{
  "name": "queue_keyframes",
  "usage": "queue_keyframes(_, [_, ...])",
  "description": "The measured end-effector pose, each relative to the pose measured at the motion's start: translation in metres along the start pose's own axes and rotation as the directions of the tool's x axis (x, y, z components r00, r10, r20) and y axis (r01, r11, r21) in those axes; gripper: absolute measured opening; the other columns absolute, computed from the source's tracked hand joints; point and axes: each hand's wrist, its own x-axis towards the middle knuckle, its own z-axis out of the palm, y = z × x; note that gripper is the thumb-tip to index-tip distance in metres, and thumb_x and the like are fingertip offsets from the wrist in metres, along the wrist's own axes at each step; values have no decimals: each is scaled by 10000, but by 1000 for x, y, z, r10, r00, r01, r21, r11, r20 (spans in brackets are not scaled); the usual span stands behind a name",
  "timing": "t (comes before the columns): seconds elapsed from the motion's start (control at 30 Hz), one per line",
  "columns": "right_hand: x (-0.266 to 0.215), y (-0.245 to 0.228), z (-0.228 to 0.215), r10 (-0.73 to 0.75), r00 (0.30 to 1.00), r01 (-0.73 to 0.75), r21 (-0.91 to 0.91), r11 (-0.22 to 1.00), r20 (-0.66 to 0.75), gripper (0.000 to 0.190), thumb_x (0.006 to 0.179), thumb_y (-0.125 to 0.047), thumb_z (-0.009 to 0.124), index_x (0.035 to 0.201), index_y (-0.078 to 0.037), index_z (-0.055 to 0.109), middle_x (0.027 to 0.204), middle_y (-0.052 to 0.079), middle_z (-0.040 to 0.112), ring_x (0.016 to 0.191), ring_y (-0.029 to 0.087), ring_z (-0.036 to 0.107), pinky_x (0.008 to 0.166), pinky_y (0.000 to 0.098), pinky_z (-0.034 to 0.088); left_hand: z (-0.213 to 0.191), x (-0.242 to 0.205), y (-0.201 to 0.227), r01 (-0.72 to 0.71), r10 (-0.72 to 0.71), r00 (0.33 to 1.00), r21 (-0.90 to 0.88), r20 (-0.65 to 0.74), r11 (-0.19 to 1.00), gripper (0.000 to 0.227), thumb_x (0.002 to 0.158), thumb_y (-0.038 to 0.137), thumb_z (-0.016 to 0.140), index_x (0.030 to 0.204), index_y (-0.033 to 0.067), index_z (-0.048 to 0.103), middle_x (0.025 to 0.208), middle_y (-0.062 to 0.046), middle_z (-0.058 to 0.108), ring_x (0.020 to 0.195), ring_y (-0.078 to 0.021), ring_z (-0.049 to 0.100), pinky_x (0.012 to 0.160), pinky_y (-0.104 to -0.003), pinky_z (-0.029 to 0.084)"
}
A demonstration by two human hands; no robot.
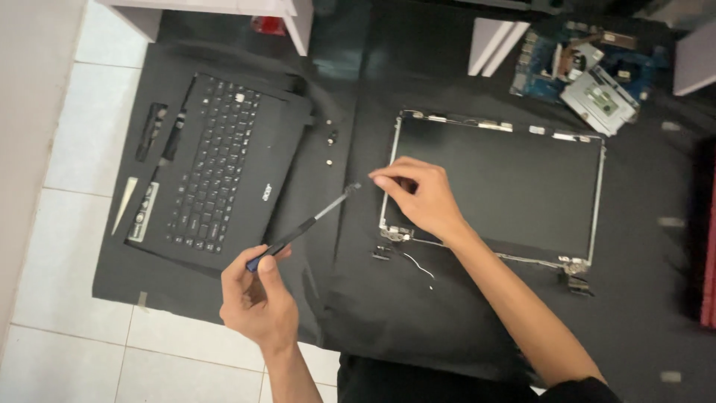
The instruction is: The person assembles a laptop by first securing the bottom cover with a screwdriver, then flipping the device to show the red lid. They proceed to work on the screen assembly, using a screwdriver to attach hinges and brackets to the display frame.
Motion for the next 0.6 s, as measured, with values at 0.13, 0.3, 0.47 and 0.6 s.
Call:
queue_keyframes(0.13, [-29, 23, -16, 56, 998, -53, 75, 996, -38, 142, 949, -129, 743, 1054, -70, 817, 896, 18, 753, 704, 94, 612, 616, 259, 470, 4, -8, 5, 7, -8, 998, 21, 61, 1000, 154, 1032, 65, 650, 1140, -41, 622, 919, -164, 785, 762, -163, 717, 654, -215, 499])
queue_keyframes(0.3, [-53, 43, -28, 188, 981, -186, 445, 876, 40, 170, 918, -68, 747, 1061, 13, 791, 967, 75, 780, 880, 122, 726, 811, 256, 592, 16, -18, 18, -97, 98, 978, -17, 185, 995, 145, 1042, 39, 670, 1148, -48, 625, 958, -151, 775, 913, -179, 746, 830, -244, 550])
queue_keyframes(0.47, [-66, 65, -30, 293, 955, -273, 509, 816, 44, 171, 914, -49, 751, 1066, 24, 774, 982, 118, 785, 896, 151, 752, 838, 278, 612, 23, -24, 27, -98, 109, 966, -61, 232, 993, 136, 1036, 32, 661, 1142, -46, 628, 974, -142, 771, 923, -171, 758, 846, -256, 591])
queue_keyframes(0.6, [-72, 78, -29, 253, 967, -222, 600, 769, 32, 188, 912, -28, 754, 1081, 53, 756, 1014, 134, 776, 921, 166, 753, 853, 295, 615, 25, -27, 29, -116, 114, 962, -6, 247, 993, 137, 1025, 26, 665, 1130, -54, 628, 963, -148, 772, 905, -171, 752, 813, -245, 575])
